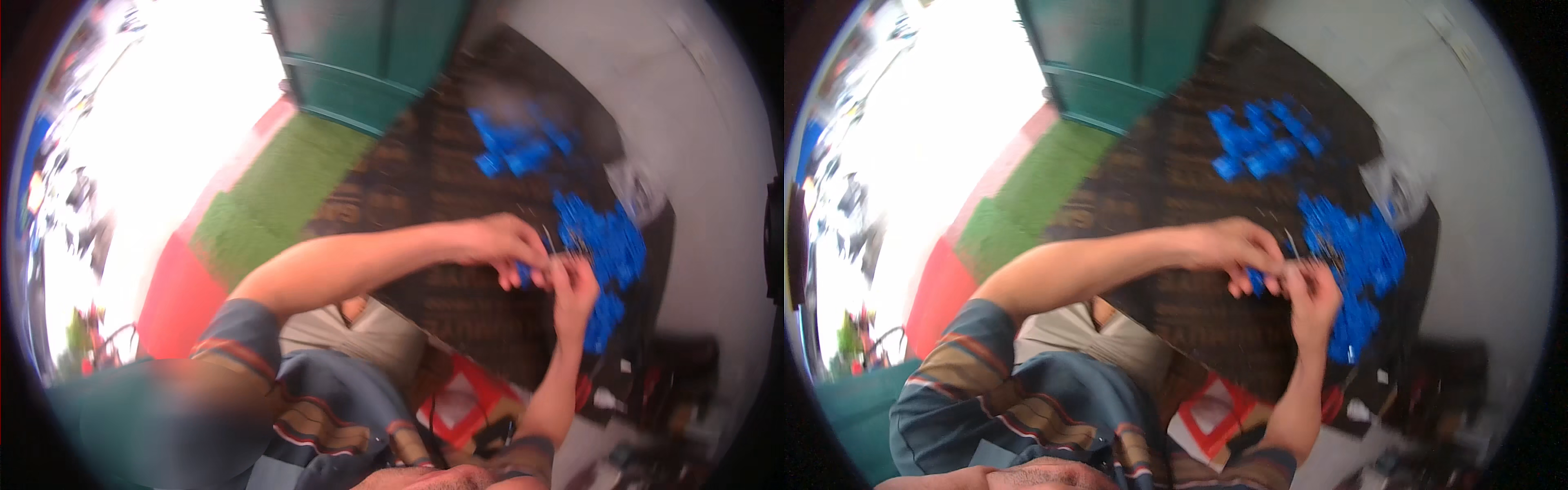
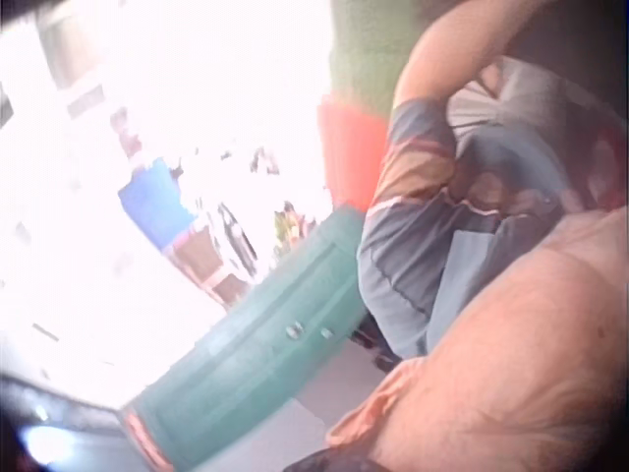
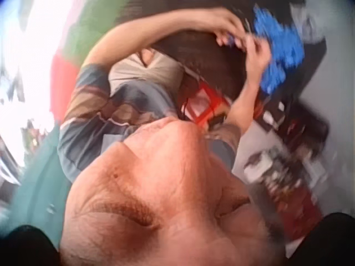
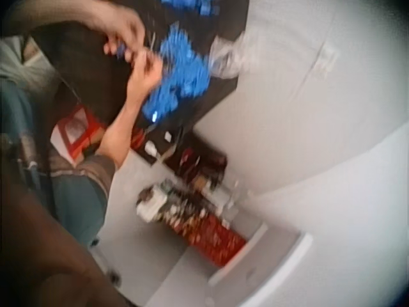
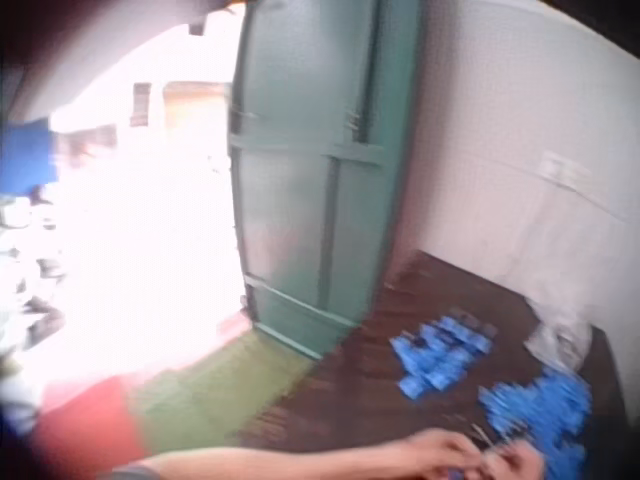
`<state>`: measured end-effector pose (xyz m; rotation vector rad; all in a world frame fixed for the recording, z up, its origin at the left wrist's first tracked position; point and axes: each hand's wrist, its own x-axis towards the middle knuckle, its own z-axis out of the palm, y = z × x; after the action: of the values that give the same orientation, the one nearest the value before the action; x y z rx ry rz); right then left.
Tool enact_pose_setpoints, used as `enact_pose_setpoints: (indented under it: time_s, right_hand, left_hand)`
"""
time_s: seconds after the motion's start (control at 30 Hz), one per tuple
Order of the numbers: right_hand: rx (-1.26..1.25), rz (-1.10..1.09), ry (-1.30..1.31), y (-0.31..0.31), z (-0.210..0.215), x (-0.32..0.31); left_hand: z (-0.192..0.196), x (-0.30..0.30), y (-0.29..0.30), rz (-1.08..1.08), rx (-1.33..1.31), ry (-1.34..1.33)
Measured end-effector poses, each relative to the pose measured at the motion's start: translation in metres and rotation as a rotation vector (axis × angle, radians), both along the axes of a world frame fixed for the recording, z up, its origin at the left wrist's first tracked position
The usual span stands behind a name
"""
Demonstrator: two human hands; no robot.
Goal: The person assembles small blue plastic clips onto a coiled metal wire by hand.
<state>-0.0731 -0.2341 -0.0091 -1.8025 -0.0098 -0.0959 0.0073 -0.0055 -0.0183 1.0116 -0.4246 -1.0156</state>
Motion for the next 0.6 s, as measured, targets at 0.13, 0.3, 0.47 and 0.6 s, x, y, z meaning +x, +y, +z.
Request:
enact_pose_setpoints:
  time_s: [0.13, 0.3, 0.47, 0.6]
  right_hand:
    - [0.062, 0.034, -0.005, 0.0025, 0.0044, 0.003]
    - [0.111, 0.024, 0.021, 0.0018, 0.0025, -0.0022]
    - [0.125, 0.017, -0.012, 0.0032, 0.0045, -0.0042]
    - [0.143, 0.004, -0.03, 0.0038, 0.0027, -0.0019]
  left_hand:
    - [0.0106, 0.0035, 0.0001, 0.016, 0.073, 0.019]
    - [0.0042, 0.0015, -0.0047, 0.012, 0.015, 0.065]
    - [0.006, 0.0023, -0.0064, 0.022, 0.05, 0.055]
    - [0.0077, 0.0049, -0.0034, -0.01, 0.012, 0.136]
